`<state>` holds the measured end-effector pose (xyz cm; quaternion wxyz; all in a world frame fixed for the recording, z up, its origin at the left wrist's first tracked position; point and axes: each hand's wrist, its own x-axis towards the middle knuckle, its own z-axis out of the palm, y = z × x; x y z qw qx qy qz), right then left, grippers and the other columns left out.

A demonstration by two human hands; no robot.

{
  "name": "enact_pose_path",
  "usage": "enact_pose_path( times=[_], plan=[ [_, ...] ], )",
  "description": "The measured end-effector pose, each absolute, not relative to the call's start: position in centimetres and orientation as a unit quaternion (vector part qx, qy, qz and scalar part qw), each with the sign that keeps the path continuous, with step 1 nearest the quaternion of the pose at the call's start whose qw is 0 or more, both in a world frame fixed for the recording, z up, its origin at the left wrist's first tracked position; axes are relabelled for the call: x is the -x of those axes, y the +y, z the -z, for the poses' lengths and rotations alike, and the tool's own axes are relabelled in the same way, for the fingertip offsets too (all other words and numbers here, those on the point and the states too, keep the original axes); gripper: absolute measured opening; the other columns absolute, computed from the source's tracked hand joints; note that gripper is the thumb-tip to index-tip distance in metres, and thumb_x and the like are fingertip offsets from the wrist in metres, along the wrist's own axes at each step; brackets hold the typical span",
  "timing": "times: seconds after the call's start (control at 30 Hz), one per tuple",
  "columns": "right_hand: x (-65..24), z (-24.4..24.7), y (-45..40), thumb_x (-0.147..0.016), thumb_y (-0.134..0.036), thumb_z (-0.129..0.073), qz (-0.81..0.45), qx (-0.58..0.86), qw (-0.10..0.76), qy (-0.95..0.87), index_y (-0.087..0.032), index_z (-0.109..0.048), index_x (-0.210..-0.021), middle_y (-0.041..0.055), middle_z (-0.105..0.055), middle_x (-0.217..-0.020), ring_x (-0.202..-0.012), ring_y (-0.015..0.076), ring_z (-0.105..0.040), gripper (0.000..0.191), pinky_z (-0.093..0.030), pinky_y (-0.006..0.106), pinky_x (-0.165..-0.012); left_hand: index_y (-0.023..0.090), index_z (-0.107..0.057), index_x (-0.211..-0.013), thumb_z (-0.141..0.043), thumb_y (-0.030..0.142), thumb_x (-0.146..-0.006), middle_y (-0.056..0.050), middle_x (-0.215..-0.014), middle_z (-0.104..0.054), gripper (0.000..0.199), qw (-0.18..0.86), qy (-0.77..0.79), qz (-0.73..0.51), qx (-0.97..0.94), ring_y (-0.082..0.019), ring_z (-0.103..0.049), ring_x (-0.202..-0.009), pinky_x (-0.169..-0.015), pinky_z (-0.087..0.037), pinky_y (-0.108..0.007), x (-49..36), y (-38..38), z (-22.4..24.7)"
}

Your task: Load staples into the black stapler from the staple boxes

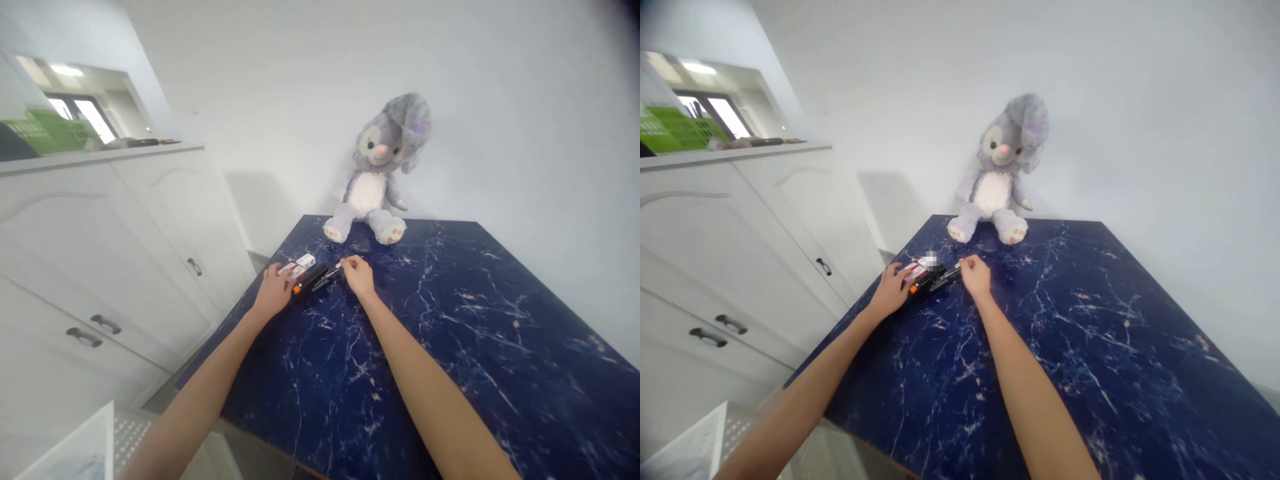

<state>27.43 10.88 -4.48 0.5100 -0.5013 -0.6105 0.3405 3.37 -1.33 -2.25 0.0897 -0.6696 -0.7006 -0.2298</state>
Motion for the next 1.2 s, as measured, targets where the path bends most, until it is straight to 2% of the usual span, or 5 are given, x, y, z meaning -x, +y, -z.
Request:
enact_pose_path(
  times=[0.27,0.47,0.73,0.93,1.2],
  plan=[
    [-27.5,5.1,12.0,-0.081,-0.052,-0.056,-0.388,0.488,0.550,-0.556,-0.022,-0.064,-0.077,0.0042,-0.075,-0.078,-0.073,0.0234,-0.069,0.031,-0.050,0.032,-0.072,0.018,-0.070,-0.111,-0.044,0.032,-0.099,-0.013,-0.122,-0.067,0.032,0.027,-0.694,0.293,0.657,-0.030,-0.057,-0.116,-0.106,-0.041,-0.046,-2.3,-0.8,1.6],
    [-27.6,5.2,11.8,-0.080,-0.049,-0.061,-0.389,0.489,0.545,-0.559,-0.022,-0.065,-0.076,0.0028,-0.074,-0.076,-0.072,0.0230,-0.067,0.027,-0.048,0.032,-0.073,0.018,-0.072,-0.110,-0.068,0.036,-0.083,-0.010,-0.100,-0.069,0.033,-0.013,-0.700,0.297,0.650,-0.025,-0.064,-0.089,-0.084,-0.050,-0.037,-1.7,-0.9,1.2],
    [-27.7,4.9,11.4,-0.081,-0.049,-0.060,-0.393,0.488,0.541,-0.561,-0.022,-0.065,-0.078,0.0034,-0.074,-0.078,-0.073,0.0225,-0.068,0.028,-0.048,0.031,-0.072,0.021,-0.074,-0.100,-0.074,0.025,-0.074,-0.004,-0.097,-0.072,0.026,-0.219,-0.611,0.465,0.601,-0.021,-0.067,-0.090,-0.088,-0.054,-0.035,-1.2,-1.4,0.4],
    [-27.7,4.4,10.9,-0.081,-0.050,-0.059,-0.376,0.495,0.533,-0.574,-0.021,-0.065,-0.077,0.0032,-0.074,-0.075,-0.069,0.0222,-0.066,0.029,-0.046,0.031,-0.069,0.017,-0.068,-0.117,-0.064,0.027,-0.079,-0.009,-0.109,-0.071,0.040,-0.340,-0.560,0.602,0.457,-0.021,-0.069,-0.089,-0.075,-0.061,-0.035,-0.6,-0.9,0.4],
    [-27.5,3.6,10.1,-0.081,-0.048,-0.058,-0.325,0.515,0.541,-0.580,-0.022,-0.064,-0.076,0.0030,-0.072,-0.072,-0.068,0.0217,-0.064,0.027,-0.044,0.031,-0.071,0.010,-0.071,-0.118,-0.059,0.004,-0.065,-0.014,-0.129,-0.068,0.055,-0.513,-0.408,0.627,0.421,-0.031,-0.059,-0.126,-0.113,-0.046,-0.046,-0.1,-1.3,-0.4]
  ],
)
